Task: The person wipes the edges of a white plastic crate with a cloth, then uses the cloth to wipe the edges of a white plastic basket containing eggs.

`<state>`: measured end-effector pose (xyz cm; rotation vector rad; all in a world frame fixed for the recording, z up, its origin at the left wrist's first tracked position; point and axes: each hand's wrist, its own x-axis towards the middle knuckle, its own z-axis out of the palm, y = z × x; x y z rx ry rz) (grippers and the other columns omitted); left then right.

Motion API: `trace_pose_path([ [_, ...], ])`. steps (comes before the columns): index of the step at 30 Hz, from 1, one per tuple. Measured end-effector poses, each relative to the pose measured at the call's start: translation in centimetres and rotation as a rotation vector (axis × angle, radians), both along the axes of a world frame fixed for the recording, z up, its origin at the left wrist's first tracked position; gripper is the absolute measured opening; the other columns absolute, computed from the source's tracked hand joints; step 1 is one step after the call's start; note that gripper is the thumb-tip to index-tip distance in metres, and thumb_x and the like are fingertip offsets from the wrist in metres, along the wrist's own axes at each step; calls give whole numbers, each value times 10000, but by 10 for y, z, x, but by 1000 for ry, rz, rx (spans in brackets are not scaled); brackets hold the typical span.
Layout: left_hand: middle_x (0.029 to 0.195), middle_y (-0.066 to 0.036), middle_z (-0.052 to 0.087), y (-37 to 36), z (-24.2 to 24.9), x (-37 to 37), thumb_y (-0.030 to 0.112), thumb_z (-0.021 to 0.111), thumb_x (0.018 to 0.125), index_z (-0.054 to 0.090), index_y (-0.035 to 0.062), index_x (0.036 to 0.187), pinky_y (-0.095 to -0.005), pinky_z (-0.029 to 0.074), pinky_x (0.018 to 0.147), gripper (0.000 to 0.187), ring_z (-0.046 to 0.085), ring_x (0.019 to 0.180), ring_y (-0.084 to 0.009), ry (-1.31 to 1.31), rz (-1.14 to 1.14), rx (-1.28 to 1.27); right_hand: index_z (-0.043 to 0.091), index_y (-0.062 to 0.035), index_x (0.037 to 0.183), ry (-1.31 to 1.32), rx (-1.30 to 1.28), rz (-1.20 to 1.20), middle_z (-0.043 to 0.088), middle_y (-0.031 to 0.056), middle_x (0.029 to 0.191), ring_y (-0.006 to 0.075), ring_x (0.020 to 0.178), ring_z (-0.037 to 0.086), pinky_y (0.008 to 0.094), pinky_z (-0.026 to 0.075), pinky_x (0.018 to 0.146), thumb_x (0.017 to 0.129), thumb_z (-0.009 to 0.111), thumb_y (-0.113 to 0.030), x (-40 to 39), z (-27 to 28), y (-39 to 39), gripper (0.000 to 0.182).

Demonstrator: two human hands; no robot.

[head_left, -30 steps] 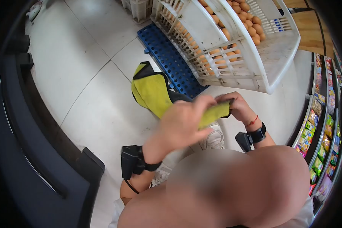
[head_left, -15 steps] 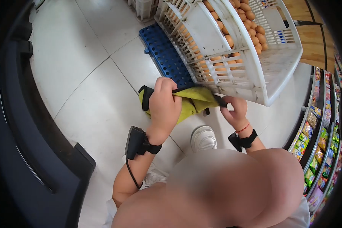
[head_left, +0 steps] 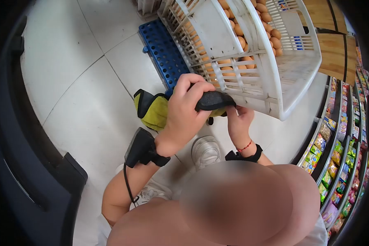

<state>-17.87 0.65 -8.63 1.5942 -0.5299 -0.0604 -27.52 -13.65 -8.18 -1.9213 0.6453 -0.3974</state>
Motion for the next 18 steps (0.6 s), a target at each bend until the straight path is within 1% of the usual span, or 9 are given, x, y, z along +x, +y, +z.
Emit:
trace_pose_path([
  [1,1019,-115,520,-1,0,1,0,722,676,606,34,938,-356,487,759,289,576,906,-300,-26,-37,-29,646,30,950,4,-4,4,624,38,765,88,630,537,222,438,577,775,614,21,3,5,4,178],
  [3,1054,-121,526,-2,2,0,-27,690,685,610,32,954,-342,465,825,287,559,964,-283,-16,-66,-32,637,49,902,321,365,-152,639,77,755,106,576,546,250,445,541,862,541,-56,9,19,15,148],
  [4,1064,-122,520,-2,4,-1,-32,699,673,596,38,976,-339,463,830,328,552,977,-286,-35,-41,-39,627,64,804,349,329,-78,627,99,673,115,544,550,271,426,477,933,451,-163,5,10,12,315],
  [8,992,-116,494,-1,-4,-8,-57,718,642,491,53,889,-304,442,759,353,516,889,-250,-15,201,-36,595,49,685,510,254,-54,588,90,574,119,488,521,268,388,435,968,348,-297,13,18,14,511],
  [10,938,-107,503,4,-5,-10,-62,713,651,481,50,859,-299,441,733,331,518,847,-229,-16,192,-12,552,-14,672,750,494,69,558,102,538,137,415,464,260,366,404,979,237,-451,10,24,9,621],
  [12,825,-104,519,7,-2,-11,3,734,657,517,49,861,-369,440,705,301,532,805,-292,323,12,64,536,-19,657,693,718,145,551,107,530,146,411,462,262,364,397,983,217,-480,7,29,8,648],
  [15,771,-90,548,-3,-9,-12,47,740,696,537,45,825,-372,442,700,241,548,780,-289,234,79,25,496,-43,629,546,1032,202,510,98,505,160,404,438,265,357,408,993,200,-511,12,41,21,662],
  [16,828,-116,581,-7,-8,-12,91,676,792,564,30,848,-385,442,708,140,556,816,-314,237,48,39,502,-57,632,448,1092,109,500,79,503,164,412,435,270,368,439,999,195,-472,14,42,25,633],
  [18,832,-124,581,-9,-7,-14,105,633,830,572,23,866,-391,442,713,108,555,823,-327,297,-50,60,500,-86,663,284,1169,-76,476,60,512,174,430,414,277,380,498,1004,212,-405,19,42,38,548],
])
